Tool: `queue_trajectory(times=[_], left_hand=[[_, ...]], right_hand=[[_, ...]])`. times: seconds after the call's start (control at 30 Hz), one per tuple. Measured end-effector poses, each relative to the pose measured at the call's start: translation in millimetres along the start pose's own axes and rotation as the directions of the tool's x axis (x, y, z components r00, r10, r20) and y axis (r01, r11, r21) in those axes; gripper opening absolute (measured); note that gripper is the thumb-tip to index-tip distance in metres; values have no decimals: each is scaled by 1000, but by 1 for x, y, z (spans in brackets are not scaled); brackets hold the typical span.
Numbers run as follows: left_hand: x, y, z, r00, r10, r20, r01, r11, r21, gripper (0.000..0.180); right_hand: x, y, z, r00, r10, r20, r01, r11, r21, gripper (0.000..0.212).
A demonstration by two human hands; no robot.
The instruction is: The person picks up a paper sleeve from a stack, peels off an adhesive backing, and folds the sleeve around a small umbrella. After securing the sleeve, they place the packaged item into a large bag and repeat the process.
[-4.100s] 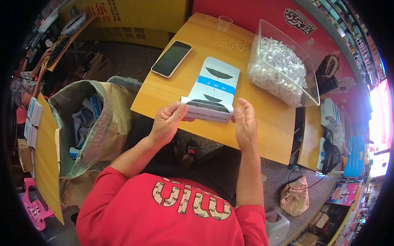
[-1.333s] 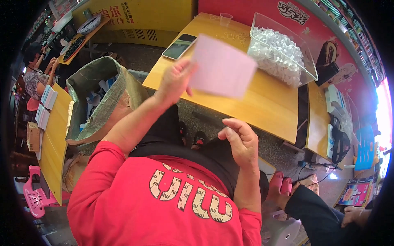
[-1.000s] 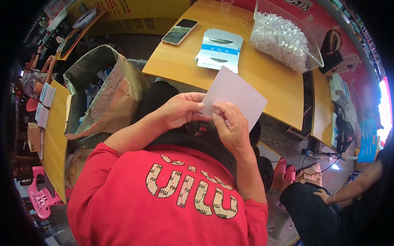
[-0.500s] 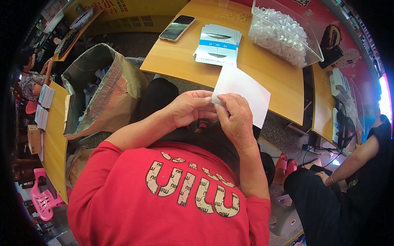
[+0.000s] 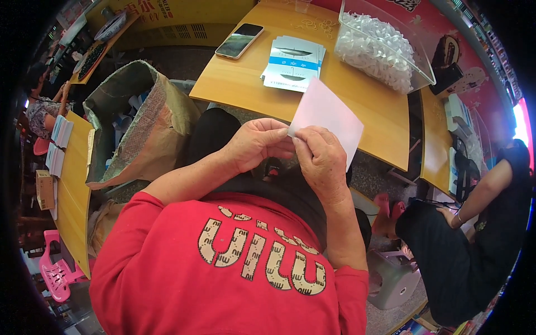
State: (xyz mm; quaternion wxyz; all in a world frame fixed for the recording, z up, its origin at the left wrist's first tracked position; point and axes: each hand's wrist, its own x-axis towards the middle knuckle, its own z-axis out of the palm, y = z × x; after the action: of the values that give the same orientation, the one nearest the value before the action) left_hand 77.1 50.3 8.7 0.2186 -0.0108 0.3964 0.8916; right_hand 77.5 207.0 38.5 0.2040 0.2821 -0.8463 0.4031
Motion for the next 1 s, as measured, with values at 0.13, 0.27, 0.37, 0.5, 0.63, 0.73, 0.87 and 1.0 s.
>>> queue_trajectory(times=[0.13, 0.27, 0.37, 0.5, 0.63, 0.73, 0.87, 1.0], left_hand=[[-4, 1, 7, 995, 102, 1, -101, 982, 163, 18], [-6, 0, 9, 973, 229, 36, -225, 893, 389, 17], [-10, -1, 8, 959, 277, 58, -271, 835, 479, 17], [-13, -2, 8, 942, 324, 82, -312, 763, 566, 16], [-13, -3, 10, 921, 384, 72, -355, 748, 561, 14], [-13, -3, 10, 928, 367, 57, -333, 755, 564, 14], [-12, -3, 10, 952, 305, 34, -286, 845, 452, 15], [-12, -2, 10, 969, 248, 23, -240, 909, 340, 16]], right_hand=[[1, -6, -1, 1000, -22, -21, 21, 1000, -11, 7], [2, -11, -3, 1000, -21, -21, 20, 999, -47, 5], [2, -16, -4, 1000, -17, 0, 17, 998, -60, 5], [2, -18, -3, 999, -49, 20, 51, 990, -135, 6], [2, -19, 2, 996, -82, 23, 85, 977, -195, 4], [2, -17, 6, 995, -98, -20, 91, 969, -229, 3], [2, -13, 7, 996, -84, -36, 74, 972, -222, 2], [2, -15, 5, 999, -20, -25, 17, 990, -138, 2]])
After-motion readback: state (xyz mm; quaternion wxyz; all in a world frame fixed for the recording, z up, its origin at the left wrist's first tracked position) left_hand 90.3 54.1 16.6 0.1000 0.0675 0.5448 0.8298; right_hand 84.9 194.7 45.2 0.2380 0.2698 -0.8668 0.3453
